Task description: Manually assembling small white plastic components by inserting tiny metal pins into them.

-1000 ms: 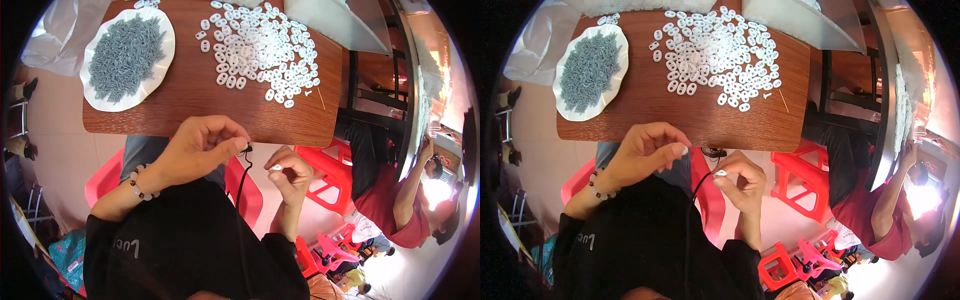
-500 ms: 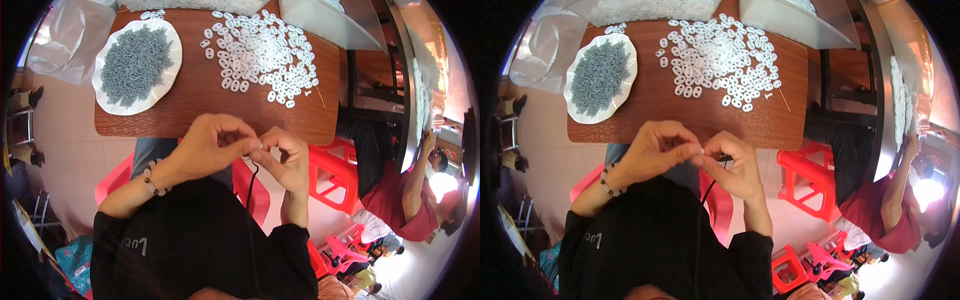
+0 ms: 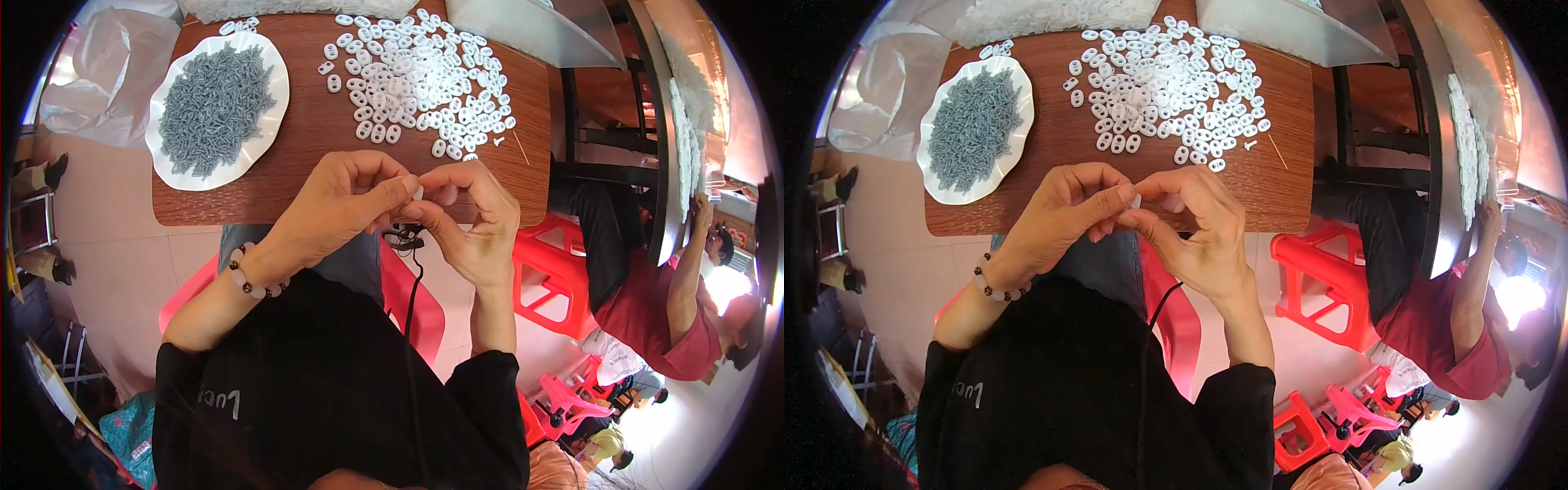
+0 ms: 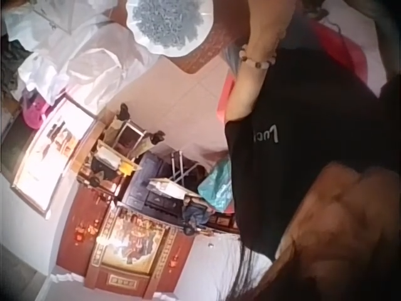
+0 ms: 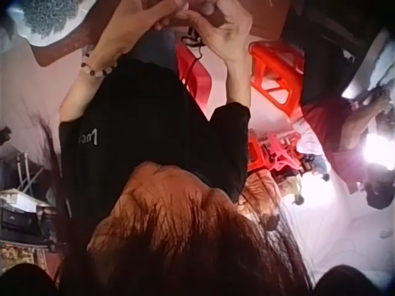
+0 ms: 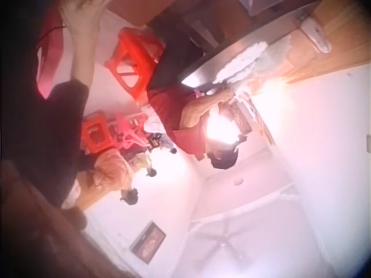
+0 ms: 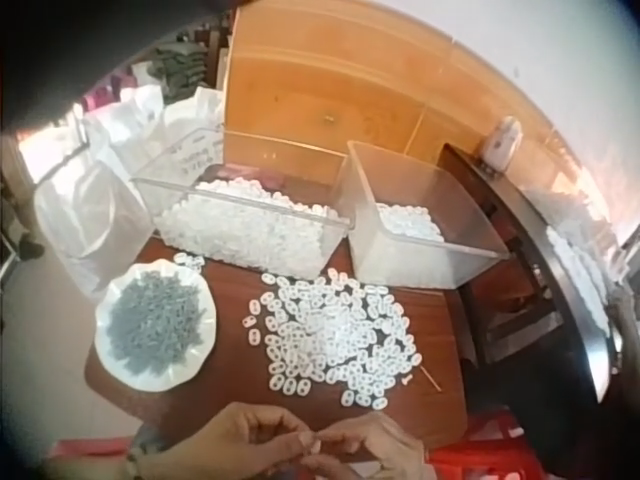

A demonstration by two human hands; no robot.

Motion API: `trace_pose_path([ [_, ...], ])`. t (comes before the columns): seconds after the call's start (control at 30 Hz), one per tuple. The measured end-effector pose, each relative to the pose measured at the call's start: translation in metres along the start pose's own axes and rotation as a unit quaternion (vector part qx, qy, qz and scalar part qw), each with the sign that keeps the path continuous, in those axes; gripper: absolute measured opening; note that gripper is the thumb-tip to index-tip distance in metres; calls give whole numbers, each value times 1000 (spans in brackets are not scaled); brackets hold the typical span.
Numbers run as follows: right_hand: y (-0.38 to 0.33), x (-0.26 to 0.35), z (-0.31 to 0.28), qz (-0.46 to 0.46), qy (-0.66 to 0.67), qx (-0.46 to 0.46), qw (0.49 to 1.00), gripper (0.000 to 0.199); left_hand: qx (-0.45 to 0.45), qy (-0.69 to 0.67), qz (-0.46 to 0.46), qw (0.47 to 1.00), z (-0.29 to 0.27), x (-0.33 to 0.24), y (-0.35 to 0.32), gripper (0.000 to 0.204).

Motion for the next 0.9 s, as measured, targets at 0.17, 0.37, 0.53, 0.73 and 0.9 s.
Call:
trace_pose_path([
  [0.17, 7, 1, -1, -72, -20, 10, 997, 28, 3, -44, -18, 999, -3, 1, 1, 23],
  [0.37, -9, -15, 14, 62, 115, -9, 991, 25, -61, -7, 37, 997, -6, 8, 0, 23],
  [0.53, -9, -20, 21, 47, 125, -5, 991, 25, -48, -29, 28, 998, -14, 16, 2, 24],
  [0.73, -6, -22, 32, 63, 136, -8, 989, 25, -57, -32, 5, 998, -22, 20, 4, 23],
  [0.9, -2, -20, 38, 63, 95, 13, 993, 22, -59, -33, 10, 998, -29, 24, 4, 21],
])
Point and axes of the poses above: each hand's wrist, its own y-axis towards the middle knuckle, its own z-axis out of the palm, x = y × z, the point moved 3 cm from there along y, towards the middle knuckle, and after that the axes turned 11 degrees about -z, right-handed, at the moved point
